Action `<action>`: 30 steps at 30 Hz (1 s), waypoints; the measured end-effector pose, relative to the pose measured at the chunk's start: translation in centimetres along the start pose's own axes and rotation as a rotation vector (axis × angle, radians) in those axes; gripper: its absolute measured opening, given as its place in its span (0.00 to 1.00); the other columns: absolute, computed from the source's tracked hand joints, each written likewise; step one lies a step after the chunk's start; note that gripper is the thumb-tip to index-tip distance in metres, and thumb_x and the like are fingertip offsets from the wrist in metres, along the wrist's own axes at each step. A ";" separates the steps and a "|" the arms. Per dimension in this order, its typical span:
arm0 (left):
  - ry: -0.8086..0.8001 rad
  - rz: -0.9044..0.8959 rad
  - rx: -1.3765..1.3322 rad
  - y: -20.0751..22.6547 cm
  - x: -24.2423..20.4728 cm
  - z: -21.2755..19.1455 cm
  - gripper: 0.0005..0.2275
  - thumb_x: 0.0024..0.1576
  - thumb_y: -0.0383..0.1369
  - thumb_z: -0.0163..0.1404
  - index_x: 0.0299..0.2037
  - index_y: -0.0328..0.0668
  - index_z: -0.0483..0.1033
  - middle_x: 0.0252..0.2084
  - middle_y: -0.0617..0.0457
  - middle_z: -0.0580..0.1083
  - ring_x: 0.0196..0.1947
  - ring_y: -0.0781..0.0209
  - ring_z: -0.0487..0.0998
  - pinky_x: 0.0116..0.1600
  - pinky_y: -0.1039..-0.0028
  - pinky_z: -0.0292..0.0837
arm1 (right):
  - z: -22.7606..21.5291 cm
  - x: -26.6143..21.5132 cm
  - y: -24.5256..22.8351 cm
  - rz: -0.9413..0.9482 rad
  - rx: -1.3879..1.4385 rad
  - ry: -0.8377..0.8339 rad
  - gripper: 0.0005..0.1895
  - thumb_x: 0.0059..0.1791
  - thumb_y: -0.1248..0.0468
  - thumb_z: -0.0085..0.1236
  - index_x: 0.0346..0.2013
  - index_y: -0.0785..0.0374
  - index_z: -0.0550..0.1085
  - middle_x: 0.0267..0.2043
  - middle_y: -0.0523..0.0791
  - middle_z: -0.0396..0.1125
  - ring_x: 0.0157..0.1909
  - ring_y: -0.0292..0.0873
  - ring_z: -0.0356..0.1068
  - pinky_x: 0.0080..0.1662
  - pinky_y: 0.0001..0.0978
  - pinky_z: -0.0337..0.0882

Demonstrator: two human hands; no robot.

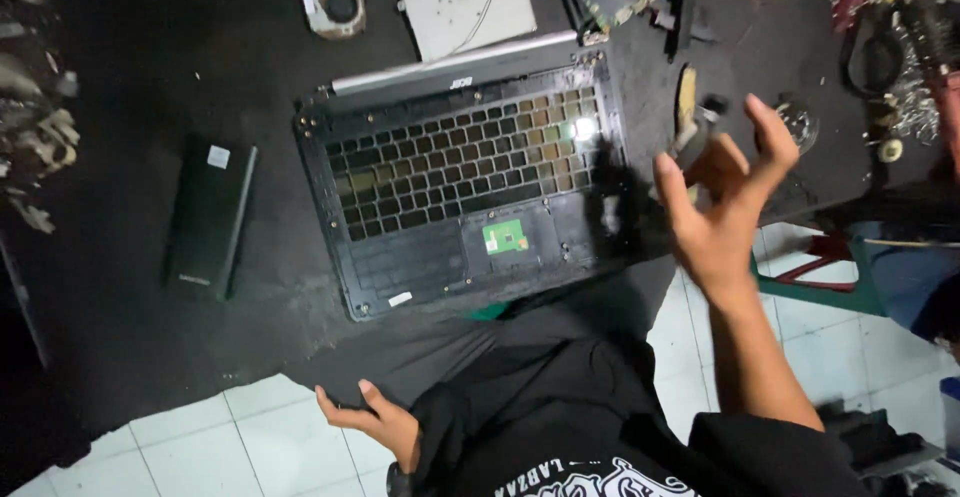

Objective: The person uses a screwdriver to tighten screws on the underside of a laptop chassis. They then place a white plastic keyboard frame into the chassis, followed by a black battery and a green motherboard, aligning each component into the laptop body.

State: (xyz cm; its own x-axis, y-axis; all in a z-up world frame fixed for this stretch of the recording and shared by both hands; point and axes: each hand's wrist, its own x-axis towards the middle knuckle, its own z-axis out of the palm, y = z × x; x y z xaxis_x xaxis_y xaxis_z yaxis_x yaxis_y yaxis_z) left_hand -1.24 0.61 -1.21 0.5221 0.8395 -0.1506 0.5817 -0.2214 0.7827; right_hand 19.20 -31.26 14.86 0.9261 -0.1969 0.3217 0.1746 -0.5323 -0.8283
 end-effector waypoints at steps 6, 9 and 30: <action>0.043 -0.001 0.035 -0.8 0.4 0.3 0.24 0.68 0.35 0.41 0.73 0.40 0.51 0.69 0.36 0.53 0.70 0.35 0.55 0.68 0.50 0.56 | -1.2 2.0 2.4 0.110 -0.350 -0.249 0.33 0.59 0.63 0.60 0.72 0.60 0.51 0.32 0.44 0.60 0.29 0.40 0.60 0.35 0.34 0.63; 0.044 -0.039 0.035 -1.1 0.4 0.4 0.24 0.68 0.39 0.40 0.73 0.44 0.51 0.67 0.36 0.52 0.65 0.35 0.60 0.63 0.51 0.62 | -0.4 1.4 3.5 -0.036 -0.358 -0.179 0.31 0.57 0.64 0.61 0.69 0.72 0.58 0.39 0.48 0.61 0.44 0.49 0.64 0.52 0.43 0.65; 0.018 -0.099 0.039 -0.8 0.4 0.3 0.24 0.68 0.41 0.39 0.73 0.50 0.51 0.66 0.35 0.53 0.64 0.32 0.61 0.63 0.48 0.60 | 4.3 -6.5 -0.5 -0.602 -0.467 -0.608 0.29 0.49 0.50 0.67 0.62 0.47 0.68 0.70 0.51 0.59 0.71 0.58 0.58 0.67 0.62 0.55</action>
State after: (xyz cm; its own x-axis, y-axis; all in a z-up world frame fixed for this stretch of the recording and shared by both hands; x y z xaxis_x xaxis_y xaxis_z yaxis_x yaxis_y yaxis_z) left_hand -1.28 1.00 -2.11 0.4497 0.8668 -0.2153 0.6541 -0.1554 0.7403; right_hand 14.53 -26.21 11.24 0.7624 0.6042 0.2316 0.6469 -0.7031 -0.2954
